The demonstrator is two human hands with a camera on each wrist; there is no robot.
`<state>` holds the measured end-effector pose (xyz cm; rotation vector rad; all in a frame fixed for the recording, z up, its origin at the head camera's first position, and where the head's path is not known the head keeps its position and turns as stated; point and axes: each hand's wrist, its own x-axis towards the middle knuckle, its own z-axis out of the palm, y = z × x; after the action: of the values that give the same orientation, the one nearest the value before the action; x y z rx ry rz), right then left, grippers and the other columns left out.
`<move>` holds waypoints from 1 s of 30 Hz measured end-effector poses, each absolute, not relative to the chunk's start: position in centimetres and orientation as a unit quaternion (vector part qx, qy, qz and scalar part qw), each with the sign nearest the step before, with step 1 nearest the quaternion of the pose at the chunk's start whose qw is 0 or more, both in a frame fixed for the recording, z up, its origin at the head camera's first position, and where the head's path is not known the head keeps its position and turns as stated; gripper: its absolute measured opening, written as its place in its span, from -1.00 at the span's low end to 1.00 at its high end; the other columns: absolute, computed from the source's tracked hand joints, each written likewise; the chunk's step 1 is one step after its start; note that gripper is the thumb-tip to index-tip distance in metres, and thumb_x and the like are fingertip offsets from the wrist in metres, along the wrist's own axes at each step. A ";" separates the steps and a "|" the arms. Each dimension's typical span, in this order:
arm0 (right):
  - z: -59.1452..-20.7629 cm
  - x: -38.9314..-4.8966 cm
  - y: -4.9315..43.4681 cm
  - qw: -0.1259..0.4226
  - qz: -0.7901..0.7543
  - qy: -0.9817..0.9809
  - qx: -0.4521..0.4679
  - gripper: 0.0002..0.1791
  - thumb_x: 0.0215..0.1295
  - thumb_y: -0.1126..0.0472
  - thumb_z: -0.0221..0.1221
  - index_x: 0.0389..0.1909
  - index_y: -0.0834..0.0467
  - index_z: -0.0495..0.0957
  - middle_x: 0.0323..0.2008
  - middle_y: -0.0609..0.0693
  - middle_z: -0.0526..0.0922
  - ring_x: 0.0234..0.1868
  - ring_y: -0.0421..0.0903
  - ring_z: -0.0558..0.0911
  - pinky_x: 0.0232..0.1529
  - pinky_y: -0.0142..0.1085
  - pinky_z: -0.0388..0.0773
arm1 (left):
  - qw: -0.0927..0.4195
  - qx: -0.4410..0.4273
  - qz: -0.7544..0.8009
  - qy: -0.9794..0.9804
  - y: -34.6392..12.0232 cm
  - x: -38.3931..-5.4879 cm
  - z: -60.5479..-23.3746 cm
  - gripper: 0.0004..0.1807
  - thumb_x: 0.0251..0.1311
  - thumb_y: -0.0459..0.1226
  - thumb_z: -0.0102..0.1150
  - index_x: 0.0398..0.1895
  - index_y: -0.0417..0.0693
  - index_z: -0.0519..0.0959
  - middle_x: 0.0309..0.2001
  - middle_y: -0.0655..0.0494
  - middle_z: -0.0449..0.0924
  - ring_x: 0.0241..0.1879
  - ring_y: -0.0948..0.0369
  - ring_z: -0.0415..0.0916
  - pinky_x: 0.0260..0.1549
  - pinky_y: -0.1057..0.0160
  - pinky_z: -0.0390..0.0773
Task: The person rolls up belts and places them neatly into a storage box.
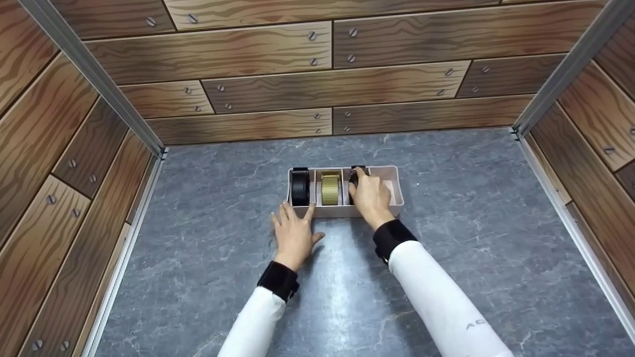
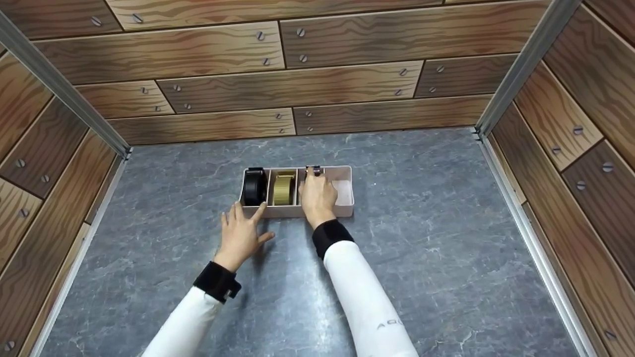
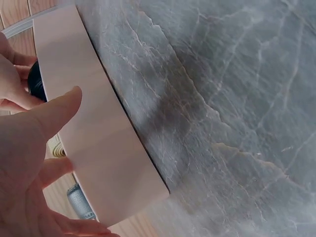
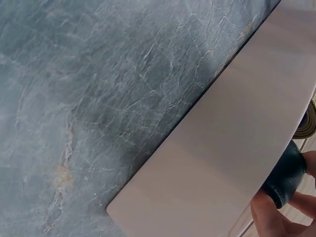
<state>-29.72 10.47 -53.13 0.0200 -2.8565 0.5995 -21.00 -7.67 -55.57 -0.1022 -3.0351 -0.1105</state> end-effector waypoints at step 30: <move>-51.6 -28.6 11.2 0.063 0.221 -0.973 0.024 -0.18 0.15 -0.10 0.15 0.36 0.06 0.03 -0.03 0.34 0.40 -0.21 0.26 0.51 -0.31 0.05 0.47 | 0.058 -0.034 -0.059 -0.996 -7.8 -21.2 -55.8 -0.22 -0.07 0.14 0.23 0.29 0.27 0.26 0.22 -0.53 0.02 0.22 -0.27 0.07 0.10 -0.25 0.06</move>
<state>-28.59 11.19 -51.61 0.0712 -2.9394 0.6671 -21.17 -7.85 -55.76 -0.1042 -3.0180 -0.1801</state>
